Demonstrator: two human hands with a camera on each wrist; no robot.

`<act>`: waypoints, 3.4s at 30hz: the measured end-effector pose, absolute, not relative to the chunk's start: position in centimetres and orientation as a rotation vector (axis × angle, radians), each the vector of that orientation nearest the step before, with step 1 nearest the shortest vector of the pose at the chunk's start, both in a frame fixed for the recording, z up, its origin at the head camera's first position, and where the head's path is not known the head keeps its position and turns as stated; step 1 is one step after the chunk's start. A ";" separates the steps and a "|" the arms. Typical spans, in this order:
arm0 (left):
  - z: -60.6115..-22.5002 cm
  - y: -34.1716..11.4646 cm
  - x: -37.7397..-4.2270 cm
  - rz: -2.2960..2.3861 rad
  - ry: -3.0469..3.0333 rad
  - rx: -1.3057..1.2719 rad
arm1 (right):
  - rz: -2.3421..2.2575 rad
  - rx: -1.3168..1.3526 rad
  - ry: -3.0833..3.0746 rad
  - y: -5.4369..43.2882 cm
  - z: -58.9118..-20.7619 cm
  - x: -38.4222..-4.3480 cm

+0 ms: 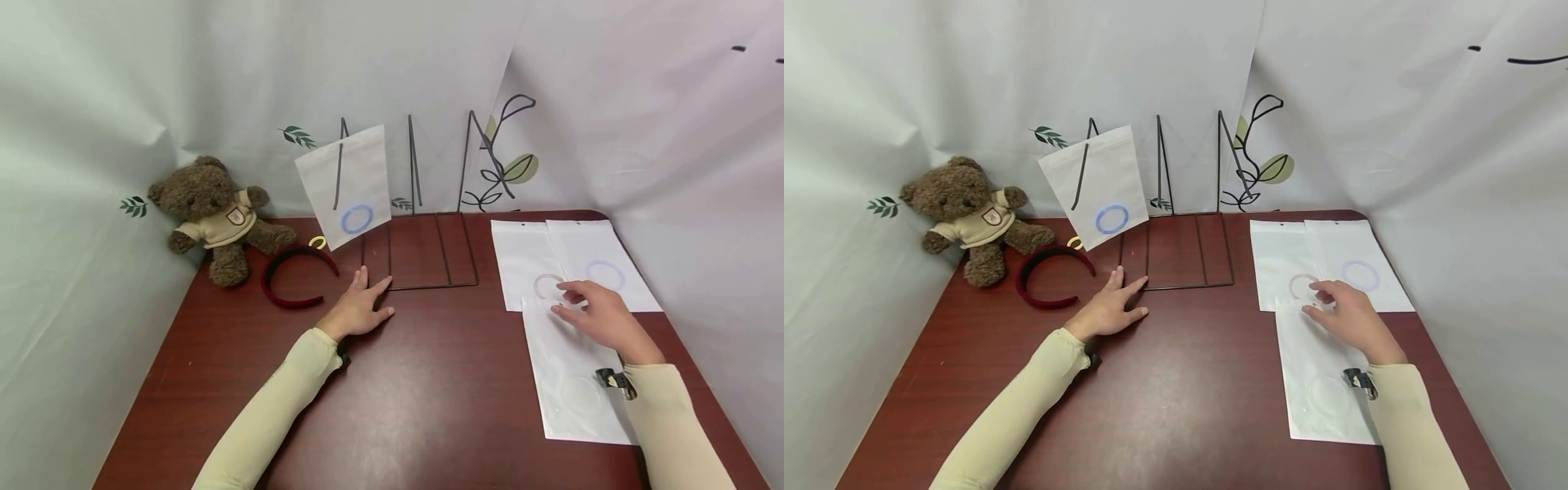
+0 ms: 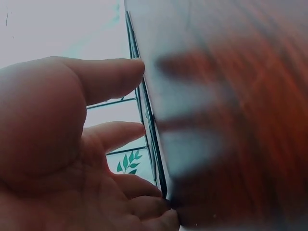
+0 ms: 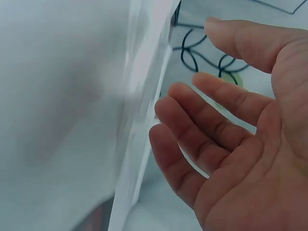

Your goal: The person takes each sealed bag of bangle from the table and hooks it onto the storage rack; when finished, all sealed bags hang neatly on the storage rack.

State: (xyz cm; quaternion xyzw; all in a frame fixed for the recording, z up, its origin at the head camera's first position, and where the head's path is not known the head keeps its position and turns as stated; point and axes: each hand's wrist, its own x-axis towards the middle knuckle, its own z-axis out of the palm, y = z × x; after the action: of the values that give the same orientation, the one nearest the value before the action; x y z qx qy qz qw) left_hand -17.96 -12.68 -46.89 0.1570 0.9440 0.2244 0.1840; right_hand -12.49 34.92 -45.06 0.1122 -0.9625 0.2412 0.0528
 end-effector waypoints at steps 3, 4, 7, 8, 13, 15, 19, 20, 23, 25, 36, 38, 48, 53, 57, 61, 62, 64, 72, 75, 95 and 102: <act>-46.8 -12.7 -17.9 0.638 2.675 0.458 | 0.716 0.286 -2.945 35.9 -44.8 -11.7; -46.8 -12.8 -18.0 0.638 2.681 0.471 | 0.711 0.263 -2.954 36.1 -44.8 -11.5; -46.8 -12.7 -18.2 0.625 2.695 0.538 | 0.694 0.214 -2.986 36.9 -44.8 -10.9; -46.8 -12.7 -18.3 0.615 2.699 0.565 | 0.683 0.205 -2.995 37.0 -44.9 -10.7; -47.2 -12.5 -18.9 0.558 2.701 0.698 | 0.647 0.199 -3.037 37.7 -45.2 -10.3; -47.3 -12.5 -19.0 0.558 2.699 0.733 | 0.632 0.204 -3.041 37.8 -45.4 -10.2; -47.4 -12.7 -19.2 0.581 2.678 0.774 | 0.628 0.203 -3.061 37.8 -45.8 -10.2; -47.4 -12.7 -19.2 0.582 2.670 0.782 | 0.621 0.206 -3.061 37.9 -45.9 -10.3; -47.3 -12.9 -19.2 0.590 2.651 0.794 | 0.627 0.219 -3.071 38.0 -46.1 -10.4; -47.3 -12.9 -19.2 0.605 2.643 0.798 | 0.621 0.229 -3.067 38.0 -46.2 -10.5; -47.0 -13.7 -18.4 0.672 2.611 0.772 | 0.607 0.145 -3.191 38.0 -46.4 -10.7; -46.9 -13.9 -18.1 0.678 2.610 0.768 | 0.600 0.146 -3.183 37.8 -46.3 -10.7; -46.4 -14.3 -17.4 0.648 2.585 0.740 | 0.620 0.203 -3.153 37.3 -46.2 -11.0; -46.2 -14.3 -17.5 0.641 2.580 0.730 | 0.642 0.205 -3.188 37.1 -46.2 -11.2; -46.3 -14.4 -17.6 0.626 2.579 0.731 | 0.641 0.164 -3.227 37.3 -46.2 -11.4; -46.5 -14.5 -17.7 0.637 2.585 0.717 | 0.629 0.122 -3.230 37.5 -46.3 -11.8; -46.6 -14.6 -17.7 0.637 2.589 0.714 | 0.630 0.115 -3.226 37.5 -46.3 -11.9; -46.6 -14.6 -17.8 0.651 2.596 0.713 | 0.624 0.101 -3.219 37.5 -46.4 -12.1; -46.8 -14.7 -18.3 0.648 2.617 0.777 | 0.617 0.111 -3.191 37.7 -46.7 -12.6; -46.7 -14.7 -18.3 0.664 2.605 0.772 | 0.604 0.128 -3.167 37.6 -46.6 -12.4; -46.4 -14.6 -18.3 0.639 2.638 0.750 | 0.634 0.451 -2.881 36.0 -45.8 -12.0; -46.5 -14.6 -18.2 0.650 2.632 0.741 | 0.612 0.537 -2.798 35.3 -44.6 -12.3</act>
State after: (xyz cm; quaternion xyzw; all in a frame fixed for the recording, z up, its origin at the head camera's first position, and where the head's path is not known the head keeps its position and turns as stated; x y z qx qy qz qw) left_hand -18.25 -14.65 -46.53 0.2602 0.9236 0.2282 0.1648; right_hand -12.31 35.26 -44.64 0.1831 -0.9540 0.2087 0.1137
